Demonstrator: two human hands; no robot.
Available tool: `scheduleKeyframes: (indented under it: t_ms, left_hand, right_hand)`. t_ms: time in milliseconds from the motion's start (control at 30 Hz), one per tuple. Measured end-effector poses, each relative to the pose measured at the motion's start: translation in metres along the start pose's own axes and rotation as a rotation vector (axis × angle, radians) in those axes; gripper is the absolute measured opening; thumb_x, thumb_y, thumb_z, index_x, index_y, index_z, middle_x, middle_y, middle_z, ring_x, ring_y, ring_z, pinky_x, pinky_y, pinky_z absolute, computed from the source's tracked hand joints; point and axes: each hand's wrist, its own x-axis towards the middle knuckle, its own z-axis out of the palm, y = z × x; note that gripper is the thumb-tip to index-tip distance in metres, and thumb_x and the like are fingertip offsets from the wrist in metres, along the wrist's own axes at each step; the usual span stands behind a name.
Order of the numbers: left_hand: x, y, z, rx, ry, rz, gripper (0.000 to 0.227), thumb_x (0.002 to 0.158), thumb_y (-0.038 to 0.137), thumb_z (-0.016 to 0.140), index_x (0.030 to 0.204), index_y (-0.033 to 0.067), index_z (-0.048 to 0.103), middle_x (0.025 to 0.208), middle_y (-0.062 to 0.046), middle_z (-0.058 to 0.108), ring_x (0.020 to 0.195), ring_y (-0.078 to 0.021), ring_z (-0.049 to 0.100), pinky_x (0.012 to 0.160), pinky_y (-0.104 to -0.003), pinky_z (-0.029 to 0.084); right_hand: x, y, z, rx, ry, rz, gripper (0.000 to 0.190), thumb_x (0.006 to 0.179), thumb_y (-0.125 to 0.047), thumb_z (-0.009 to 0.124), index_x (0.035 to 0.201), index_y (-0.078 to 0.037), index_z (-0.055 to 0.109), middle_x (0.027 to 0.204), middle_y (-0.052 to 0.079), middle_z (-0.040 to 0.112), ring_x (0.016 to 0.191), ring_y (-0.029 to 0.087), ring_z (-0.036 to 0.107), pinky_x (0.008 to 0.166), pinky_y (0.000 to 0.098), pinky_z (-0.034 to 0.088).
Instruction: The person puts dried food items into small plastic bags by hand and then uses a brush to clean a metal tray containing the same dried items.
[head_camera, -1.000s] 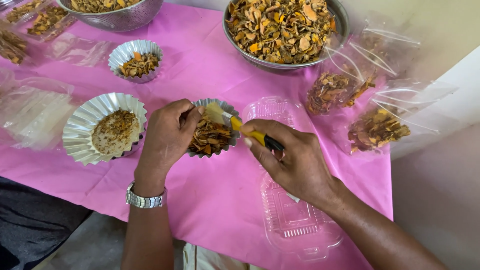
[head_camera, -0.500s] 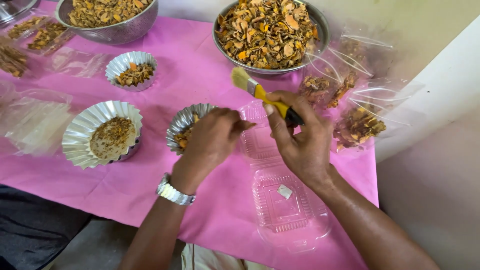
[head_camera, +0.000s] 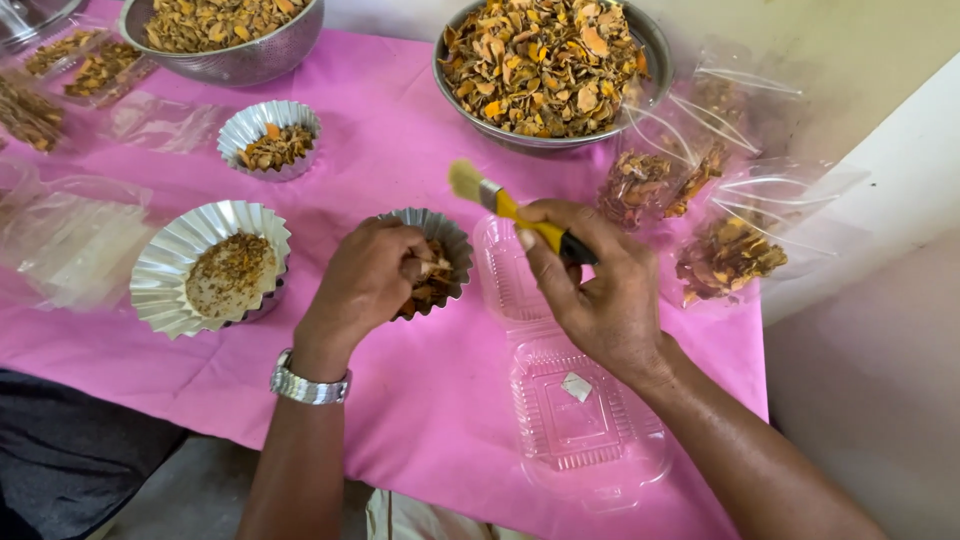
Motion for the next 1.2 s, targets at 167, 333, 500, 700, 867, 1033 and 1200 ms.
scheduleKeyframes:
  t_ms: [167, 333, 500, 700, 867, 1033, 1200]
  left_hand:
    - [-0.022, 0.022, -0.035, -0.318, 0.092, -0.144, 0.013, 0.091, 0.012, 0.069, 0.102, 0.0123, 0.075, 0.074, -0.01, 0.072, 0.075, -0.0273, 0.074, 0.068, -0.038, 0.059]
    - [-0.028, 0.029, -0.044, -0.886, 0.159, -0.238, 0.012, 0.095, 0.006, 0.063, 0.104, -0.001, 0.066, 0.063, -0.015, 0.063, 0.049, -0.0196, 0.067, 0.04, -0.026, 0.056]
    - [-0.022, 0.025, -0.041, -0.955, 0.083, -0.25, 0.024, 0.098, 0.003, 0.052, 0.118, -0.0068, 0.06, 0.099, -0.035, 0.069, 0.083, -0.0348, 0.078, 0.069, -0.039, 0.067]
    - [-0.022, 0.023, -0.039, -1.05, 0.1, -0.152, 0.02, 0.098, 0.001, 0.054, 0.113, -0.008, 0.061, 0.098, -0.033, 0.07, 0.085, -0.0382, 0.078, 0.07, -0.046, 0.068]
    - [-0.021, 0.01, -0.033, -1.162, 0.136, -0.186, 0.014, 0.099, 0.006, 0.058, 0.106, -0.0049, 0.061, 0.091, -0.025, 0.07, 0.079, -0.0325, 0.077, 0.069, -0.044, 0.067]
    - [-0.019, 0.0, -0.029, -1.199, 0.134, -0.185, 0.01, 0.1, 0.005, 0.056, 0.104, -0.0029, 0.061, 0.088, -0.024, 0.07, 0.077, -0.0318, 0.077, 0.068, -0.046, 0.068]
    - [-0.02, 0.005, -0.036, -1.228, 0.113, -0.228, 0.01, 0.098, 0.007, 0.062, 0.105, -0.0009, 0.061, 0.087, -0.02, 0.07, 0.08, -0.029, 0.078, 0.073, -0.046, 0.067]
  right_hand:
    - [0.0, -0.016, 0.006, 0.019, -0.066, 0.053, 0.016, 0.089, -0.002, 0.078, 0.104, -0.006, 0.077, 0.078, 0.013, 0.073, 0.052, 0.019, 0.064, 0.05, 0.0261, 0.053]
    - [-0.007, -0.013, 0.014, 0.074, -0.061, 0.082, 0.015, 0.091, -0.001, 0.075, 0.106, -0.003, 0.076, 0.083, 0.013, 0.075, 0.056, 0.018, 0.068, 0.052, 0.0251, 0.055]
    - [-0.01, -0.017, 0.014, 0.156, -0.243, 0.09, 0.014, 0.09, 0.001, 0.071, 0.103, -0.003, 0.074, 0.087, 0.015, 0.076, 0.054, 0.023, 0.065, 0.05, 0.029, 0.055]
    - [-0.013, -0.011, 0.014, 0.139, -0.268, 0.047, 0.016, 0.092, 0.001, 0.069, 0.108, -0.003, 0.072, 0.096, 0.015, 0.077, 0.062, 0.025, 0.069, 0.052, 0.0302, 0.056]
    - [-0.002, -0.028, 0.006, 0.171, -0.257, 0.073, 0.015, 0.091, 0.001, 0.07, 0.105, -0.002, 0.073, 0.085, 0.012, 0.075, 0.059, 0.019, 0.067, 0.051, 0.0247, 0.056]
    - [-0.004, -0.023, 0.009, 0.159, -0.317, 0.022, 0.015, 0.091, 0.004, 0.07, 0.104, -0.002, 0.072, 0.087, 0.015, 0.076, 0.057, 0.024, 0.066, 0.049, 0.0291, 0.054]
    - [-0.002, -0.027, 0.009, 0.152, -0.261, 0.04, 0.013, 0.091, 0.003, 0.069, 0.104, 0.001, 0.072, 0.084, 0.015, 0.074, 0.056, 0.021, 0.065, 0.05, 0.0275, 0.055]
